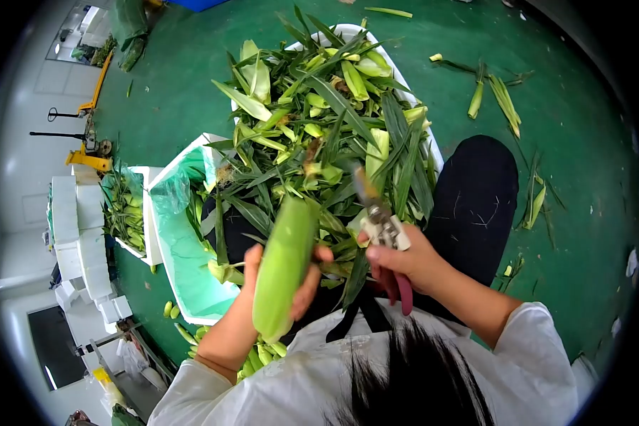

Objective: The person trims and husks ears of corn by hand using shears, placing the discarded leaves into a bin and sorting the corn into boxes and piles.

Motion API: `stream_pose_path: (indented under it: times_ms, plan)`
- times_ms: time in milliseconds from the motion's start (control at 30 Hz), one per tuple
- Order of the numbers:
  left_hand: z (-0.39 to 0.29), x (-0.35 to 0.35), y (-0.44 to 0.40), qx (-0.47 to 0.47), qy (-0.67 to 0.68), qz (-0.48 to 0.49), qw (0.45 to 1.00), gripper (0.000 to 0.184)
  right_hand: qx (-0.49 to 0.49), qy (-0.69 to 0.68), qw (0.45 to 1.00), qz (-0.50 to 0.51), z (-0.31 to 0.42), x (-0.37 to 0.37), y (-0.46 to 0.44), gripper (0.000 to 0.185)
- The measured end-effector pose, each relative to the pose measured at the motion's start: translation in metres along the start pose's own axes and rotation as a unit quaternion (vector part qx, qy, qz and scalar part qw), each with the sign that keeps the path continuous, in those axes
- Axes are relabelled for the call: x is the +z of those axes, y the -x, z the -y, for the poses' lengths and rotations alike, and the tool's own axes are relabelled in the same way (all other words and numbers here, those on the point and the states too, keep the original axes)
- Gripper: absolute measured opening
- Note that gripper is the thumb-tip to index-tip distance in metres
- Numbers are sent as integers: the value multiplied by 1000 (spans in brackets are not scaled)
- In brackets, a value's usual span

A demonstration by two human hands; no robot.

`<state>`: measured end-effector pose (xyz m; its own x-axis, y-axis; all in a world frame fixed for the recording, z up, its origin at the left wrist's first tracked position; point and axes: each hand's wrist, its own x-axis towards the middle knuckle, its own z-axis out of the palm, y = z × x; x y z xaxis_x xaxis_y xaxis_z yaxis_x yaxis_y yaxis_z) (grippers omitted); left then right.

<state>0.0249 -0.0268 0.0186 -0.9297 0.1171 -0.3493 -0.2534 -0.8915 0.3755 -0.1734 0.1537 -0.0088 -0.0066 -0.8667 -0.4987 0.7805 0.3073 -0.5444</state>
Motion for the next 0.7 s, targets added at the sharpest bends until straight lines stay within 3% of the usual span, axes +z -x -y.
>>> stream_pose_path:
  times_ms: [67,100,133,200,267,300,433,533,600,667,700]
  plan:
    - [-25,11,-11,160,-174,-138,962,94,-24,2,1000,-3,-11,1,0,56]
    - [-33,13,-19,247,-132,-173,944,89,-34,22,999,9,-10,10,7,59]
    - [-43,4,-24,337,-70,-147,928,75,-47,45,998,21,-7,17,13,63]
    - [-53,12,-33,469,-64,-283,834,63,-15,151,988,32,-8,28,23,79]
    - [-53,6,-37,531,-58,-288,795,52,-32,259,965,-1,-15,37,19,81]
    - [-49,10,-40,545,-53,-276,790,52,-36,303,952,-22,-14,44,15,82]
    - [-9,12,-52,590,-27,-236,772,57,-146,195,969,-41,-20,52,-19,84]
    - [7,2,-55,619,1,-240,748,56,-208,167,962,-49,-28,56,-38,61]
    - [2,0,-51,626,19,-248,739,55,-150,78,984,-46,-43,55,-42,42]
    - [-6,-5,-39,534,159,-253,791,56,-92,38,994,-39,-43,51,-32,27]
    - [-1,-8,-27,473,197,-218,831,56,-81,100,991,-38,-38,42,-25,26]
